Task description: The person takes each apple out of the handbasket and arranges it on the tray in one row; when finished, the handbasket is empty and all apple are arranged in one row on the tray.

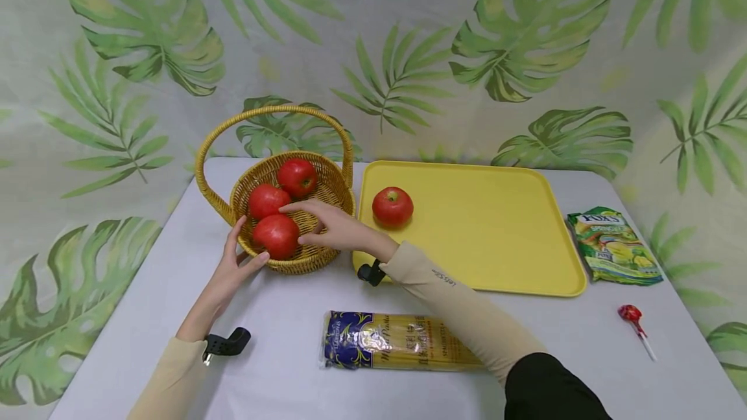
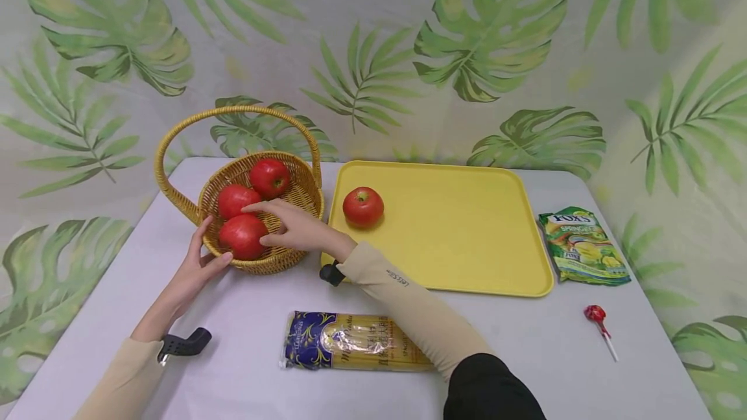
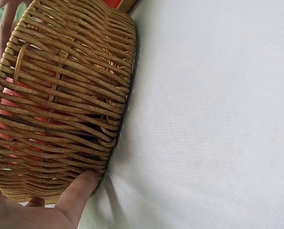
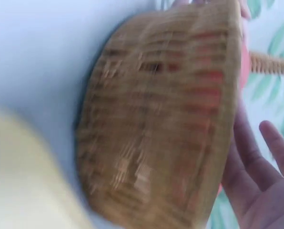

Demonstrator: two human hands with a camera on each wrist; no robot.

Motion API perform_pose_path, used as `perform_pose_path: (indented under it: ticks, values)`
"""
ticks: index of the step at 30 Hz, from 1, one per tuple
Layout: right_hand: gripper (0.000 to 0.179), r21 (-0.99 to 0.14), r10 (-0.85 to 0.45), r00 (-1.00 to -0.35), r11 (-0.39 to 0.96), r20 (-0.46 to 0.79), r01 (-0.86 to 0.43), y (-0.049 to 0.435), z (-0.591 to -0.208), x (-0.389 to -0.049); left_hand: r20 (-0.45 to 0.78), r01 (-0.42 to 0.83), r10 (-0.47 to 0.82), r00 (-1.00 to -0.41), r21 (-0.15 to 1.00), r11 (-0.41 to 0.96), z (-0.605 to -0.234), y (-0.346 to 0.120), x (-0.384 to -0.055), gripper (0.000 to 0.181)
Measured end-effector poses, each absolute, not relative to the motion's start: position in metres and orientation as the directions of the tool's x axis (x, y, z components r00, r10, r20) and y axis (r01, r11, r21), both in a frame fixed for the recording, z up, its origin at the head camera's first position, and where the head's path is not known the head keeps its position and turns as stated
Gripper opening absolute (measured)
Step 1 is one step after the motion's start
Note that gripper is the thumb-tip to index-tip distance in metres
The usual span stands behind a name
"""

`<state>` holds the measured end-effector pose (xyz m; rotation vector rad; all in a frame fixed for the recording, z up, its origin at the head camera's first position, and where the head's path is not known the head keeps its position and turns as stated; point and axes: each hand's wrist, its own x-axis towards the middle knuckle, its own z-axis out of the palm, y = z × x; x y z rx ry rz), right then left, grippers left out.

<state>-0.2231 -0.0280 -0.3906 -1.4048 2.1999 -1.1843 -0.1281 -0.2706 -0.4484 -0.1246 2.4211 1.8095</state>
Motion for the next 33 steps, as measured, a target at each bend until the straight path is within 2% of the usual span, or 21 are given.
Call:
perform_pose_path:
  ticks: [4, 11, 19, 22, 28, 33]
  values:
    - [0.056, -0.684, -0.877, -0.466, 0.27, 0.116, -0.678, -0.051, -0.389, -0.217, -0.153, -0.143, 0.016, -0.988, 0.952, 0.272, -0.445, -0.27, -0.127, 0.092]
    - [0.058, -0.57, -0.883, -0.469, 0.394, -0.018, -0.721, -0.076, -0.39, -0.214, -0.169, -0.16, 0.019, -0.985, 0.959, 0.235, -0.425, -0.262, -0.119, 0.091]
    - [0.052, -0.468, -0.873, -0.485, 0.451, -0.053, -0.76, -0.085, -0.395, -0.217, -0.14, -0.131, 0.019, -0.99, 0.956, 0.263, -0.447, -0.272, -0.126, 0.09]
    - [0.05, -0.472, -0.858, -0.513, 0.465, -0.033, -0.748, -0.083, -0.398, -0.218, -0.132, -0.122, 0.022, -0.991, 0.956, 0.267, -0.451, -0.275, -0.129, 0.089]
    - [0.048, -0.53, -0.792, -0.61, 0.523, -0.014, -0.668, -0.08, -0.402, -0.219, -0.141, -0.129, 0.026, -0.99, 0.958, 0.254, -0.452, -0.276, -0.13, 0.09]
    - [0.051, -0.519, -0.779, -0.627, 0.548, -0.029, -0.656, -0.077, -0.403, -0.219, -0.137, -0.126, 0.03, -0.99, 0.962, 0.241, -0.45, -0.274, -0.127, 0.088]
